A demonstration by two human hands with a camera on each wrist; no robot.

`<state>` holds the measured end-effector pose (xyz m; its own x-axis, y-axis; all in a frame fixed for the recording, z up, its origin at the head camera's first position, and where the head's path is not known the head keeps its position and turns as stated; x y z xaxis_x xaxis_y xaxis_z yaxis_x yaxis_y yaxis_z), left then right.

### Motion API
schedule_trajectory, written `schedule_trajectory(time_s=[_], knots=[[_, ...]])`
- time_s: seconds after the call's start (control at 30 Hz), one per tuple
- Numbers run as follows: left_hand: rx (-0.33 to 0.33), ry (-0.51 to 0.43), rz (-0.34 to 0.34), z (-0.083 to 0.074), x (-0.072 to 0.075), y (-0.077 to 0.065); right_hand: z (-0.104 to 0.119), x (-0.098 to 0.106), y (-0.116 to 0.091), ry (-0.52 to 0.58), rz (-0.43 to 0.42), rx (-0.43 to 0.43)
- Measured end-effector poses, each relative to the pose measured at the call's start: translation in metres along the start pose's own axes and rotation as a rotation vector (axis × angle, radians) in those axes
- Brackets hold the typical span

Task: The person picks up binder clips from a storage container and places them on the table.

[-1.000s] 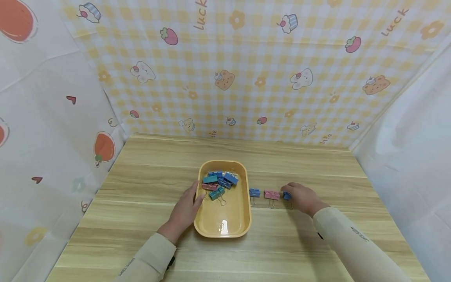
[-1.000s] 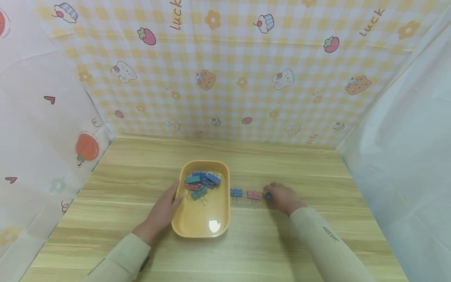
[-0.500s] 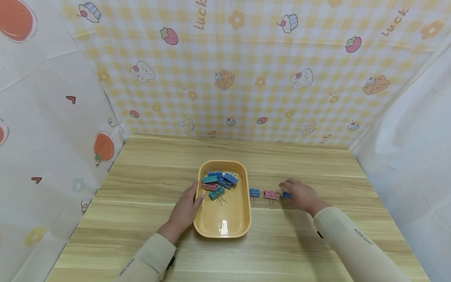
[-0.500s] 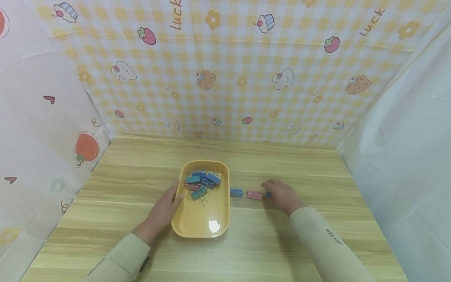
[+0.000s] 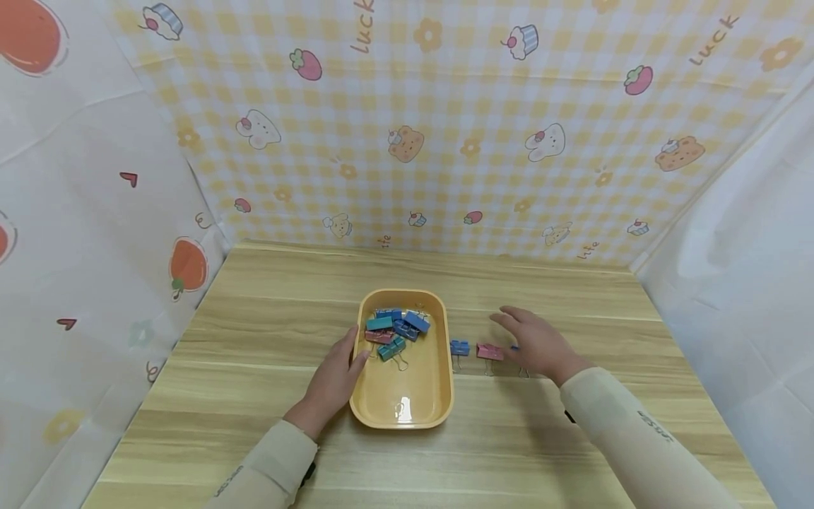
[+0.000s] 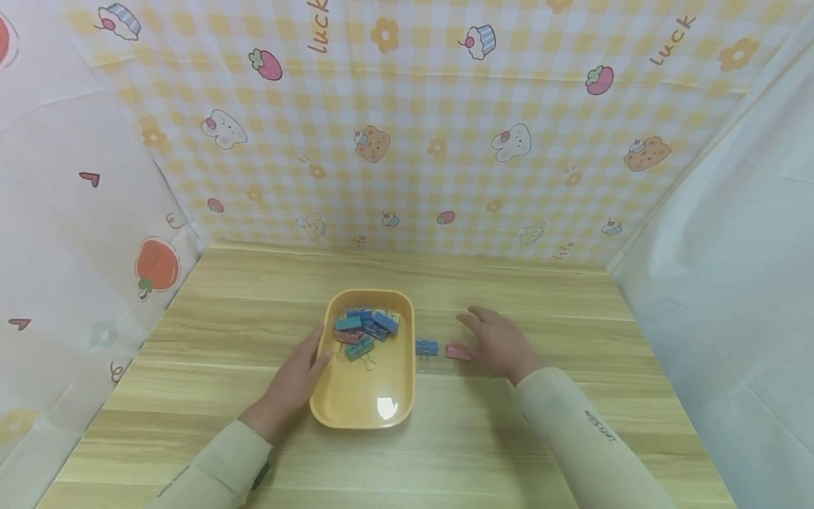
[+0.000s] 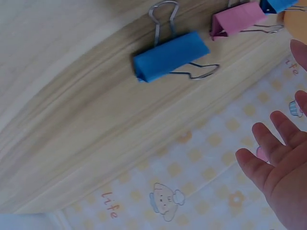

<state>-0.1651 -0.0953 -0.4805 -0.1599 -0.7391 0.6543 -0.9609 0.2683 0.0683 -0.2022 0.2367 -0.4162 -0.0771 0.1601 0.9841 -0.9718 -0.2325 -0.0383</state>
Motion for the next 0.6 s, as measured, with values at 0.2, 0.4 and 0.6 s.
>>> schedule_trajectory(time_s=[0.2, 0.4, 0.6], knots=[[-0.003, 0.002, 0.002, 0.0, -0.001, 0.001, 0.017, 0.009, 0.004, 0.018, -0.004, 0.016], [-0.007, 0.005, 0.001, 0.0, -0.001, 0.0, 0.029, 0.013, 0.009, 0.021, -0.024, 0.053], [-0.012, -0.003, 0.0, -0.002, 0.0, 0.0, 0.038, 0.016, 0.013, 0.025, -0.032, 0.069]])
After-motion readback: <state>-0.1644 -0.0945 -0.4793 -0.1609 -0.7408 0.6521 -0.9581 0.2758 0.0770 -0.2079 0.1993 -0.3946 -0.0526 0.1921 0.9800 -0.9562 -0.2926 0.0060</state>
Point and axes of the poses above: each hand's wrist, its own y-axis towards the middle knuckle, its own x-axis out of the back of the hand, z = x × y, the point moved 5 cm from there along y, towards the middle knuckle, and after that the axes turned 15 degrees about -x, right-handed, at the moved point
